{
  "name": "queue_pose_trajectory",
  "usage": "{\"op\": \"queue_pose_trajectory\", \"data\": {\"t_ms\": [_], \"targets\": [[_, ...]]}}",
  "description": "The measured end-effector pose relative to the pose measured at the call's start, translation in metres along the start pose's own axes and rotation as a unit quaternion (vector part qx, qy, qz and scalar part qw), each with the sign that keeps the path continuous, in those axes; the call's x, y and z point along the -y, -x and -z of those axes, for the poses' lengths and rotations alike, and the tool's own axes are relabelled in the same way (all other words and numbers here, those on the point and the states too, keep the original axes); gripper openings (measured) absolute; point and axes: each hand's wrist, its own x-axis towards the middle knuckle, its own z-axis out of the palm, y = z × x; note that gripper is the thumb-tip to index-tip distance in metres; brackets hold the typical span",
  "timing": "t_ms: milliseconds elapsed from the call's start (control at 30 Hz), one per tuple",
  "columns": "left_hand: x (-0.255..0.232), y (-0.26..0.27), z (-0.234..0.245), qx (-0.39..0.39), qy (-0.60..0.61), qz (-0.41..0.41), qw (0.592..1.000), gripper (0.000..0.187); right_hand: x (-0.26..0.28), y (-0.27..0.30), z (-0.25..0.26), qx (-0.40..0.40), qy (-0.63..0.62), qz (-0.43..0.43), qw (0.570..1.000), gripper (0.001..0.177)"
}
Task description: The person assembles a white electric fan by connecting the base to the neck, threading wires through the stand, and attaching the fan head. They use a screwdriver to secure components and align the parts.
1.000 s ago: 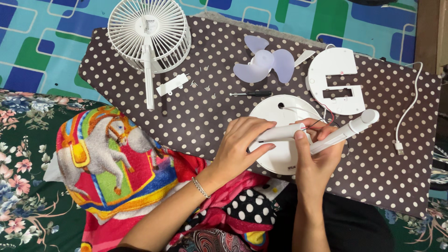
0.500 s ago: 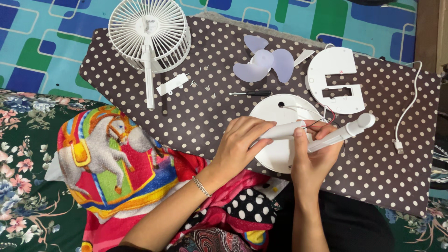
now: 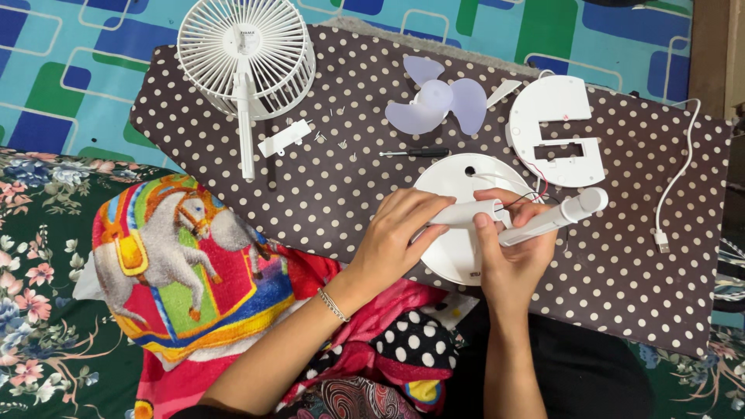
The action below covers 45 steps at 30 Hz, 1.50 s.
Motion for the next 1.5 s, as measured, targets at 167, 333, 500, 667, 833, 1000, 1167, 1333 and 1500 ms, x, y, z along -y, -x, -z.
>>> {"op": "queue_pose_trajectory", "data": {"t_ms": [167,333,500,667,833,1000,1167,1333,1500], "targets": [[0.001,0.0,0.005,0.014,0.012,-0.002,1.0,0.039,0.003,-0.002,0.003,-0.001,0.033,-0.032,0.999,0.04],[0.002,-0.001,0.003,0.004,0.014,0.002,1.0,0.035,0.003,-0.003,0.001,-0.002,0.04,-0.017,0.999,0.042],[0.002,0.001,-0.001,-0.001,-0.006,-0.007,1.0,0.03,0.003,-0.003,0.002,-0.007,0.026,-0.028,0.999,0.043],[0.004,0.0,0.0,0.005,-0.001,-0.004,1.0,0.029,0.001,-0.006,0.006,0.01,0.052,-0.027,0.998,0.043],[0.008,0.0,0.0,0.016,-0.001,-0.012,1.0,0.031,-0.004,-0.005,0.012,0.018,0.052,-0.041,0.998,0.043],[0.003,-0.002,0.002,0.022,0.017,-0.011,1.0,0.031,0.0,-0.004,0.006,0.011,0.021,-0.015,1.0,0.044],[-0.007,-0.006,0.003,0.027,0.003,-0.014,1.0,0.032,0.008,-0.006,0.006,-0.005,-0.035,-0.001,0.999,0.035],[-0.012,-0.011,0.003,0.02,-0.03,-0.034,0.999,0.038,0.009,-0.005,0.011,-0.034,-0.017,0.014,0.999,0.033],[-0.007,-0.016,-0.005,0.029,-0.049,-0.06,0.997,0.031,0.005,-0.002,0.01,-0.088,0.039,0.05,0.994,0.036]]}}
